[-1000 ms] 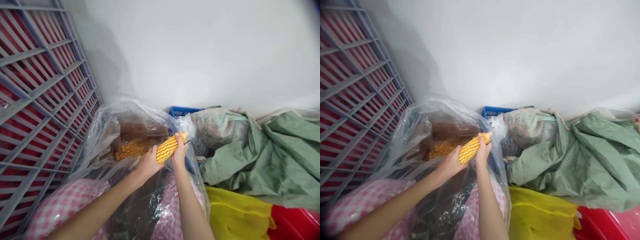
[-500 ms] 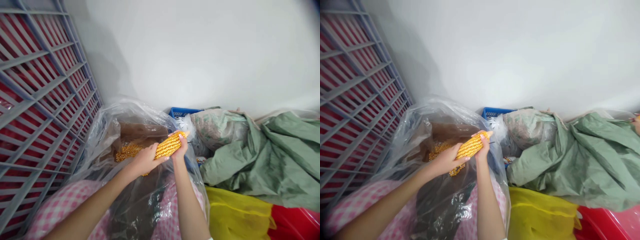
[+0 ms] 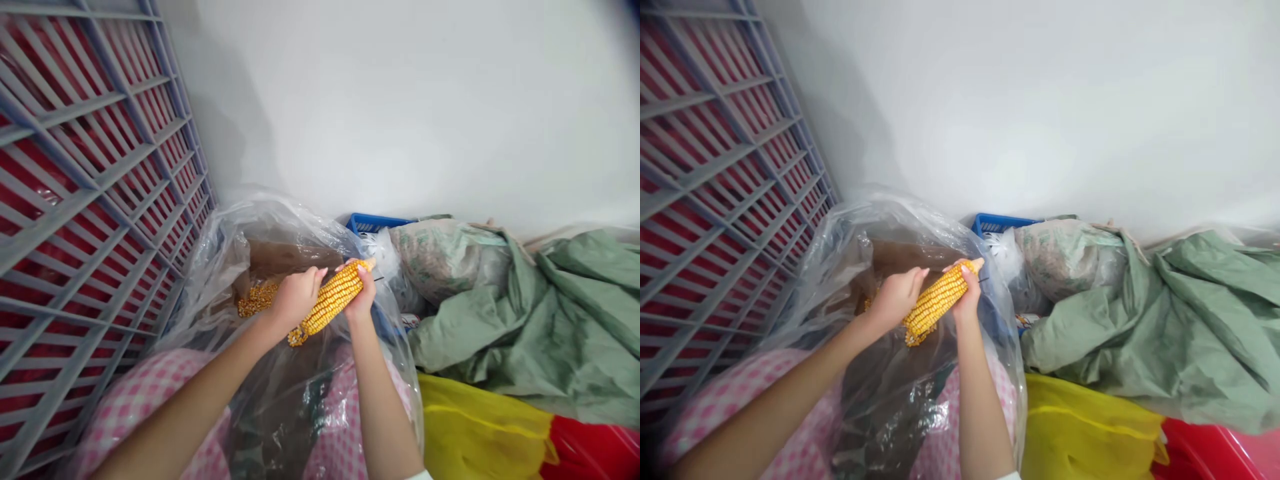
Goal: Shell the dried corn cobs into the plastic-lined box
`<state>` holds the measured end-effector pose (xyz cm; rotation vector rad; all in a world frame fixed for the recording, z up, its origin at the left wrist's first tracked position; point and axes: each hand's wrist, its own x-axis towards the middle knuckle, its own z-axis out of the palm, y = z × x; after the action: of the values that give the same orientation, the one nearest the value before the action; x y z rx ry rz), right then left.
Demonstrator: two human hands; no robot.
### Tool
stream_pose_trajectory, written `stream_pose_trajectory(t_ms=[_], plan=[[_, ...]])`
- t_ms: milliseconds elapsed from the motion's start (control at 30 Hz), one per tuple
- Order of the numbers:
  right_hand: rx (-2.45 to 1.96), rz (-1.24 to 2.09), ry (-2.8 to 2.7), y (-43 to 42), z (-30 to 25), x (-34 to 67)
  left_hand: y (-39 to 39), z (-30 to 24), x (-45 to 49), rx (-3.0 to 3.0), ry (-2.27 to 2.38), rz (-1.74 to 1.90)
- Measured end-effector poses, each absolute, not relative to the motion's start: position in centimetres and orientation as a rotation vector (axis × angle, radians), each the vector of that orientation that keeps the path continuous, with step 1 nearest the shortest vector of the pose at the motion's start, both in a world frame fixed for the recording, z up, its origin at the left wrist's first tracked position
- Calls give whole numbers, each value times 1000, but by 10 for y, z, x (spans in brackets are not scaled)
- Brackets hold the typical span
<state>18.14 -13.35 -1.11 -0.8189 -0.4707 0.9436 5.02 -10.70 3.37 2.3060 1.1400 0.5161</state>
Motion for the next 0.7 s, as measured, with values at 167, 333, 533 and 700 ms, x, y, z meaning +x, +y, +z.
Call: stream_pose_trajectory(t_ms=[167, 333, 533, 700], plan=[[-782, 1036, -545, -136, -10, 182, -98, 42, 45, 1860, 918, 742], [-702, 1149, -619, -137, -9, 182, -89, 27, 45, 1935, 942, 765], [-725, 1256, -581, -136, -16, 177, -99, 23, 52, 2075, 879, 720], [-760, 1194, -438, -132, -25, 167, -113, 20, 54, 2565, 1076, 694]])
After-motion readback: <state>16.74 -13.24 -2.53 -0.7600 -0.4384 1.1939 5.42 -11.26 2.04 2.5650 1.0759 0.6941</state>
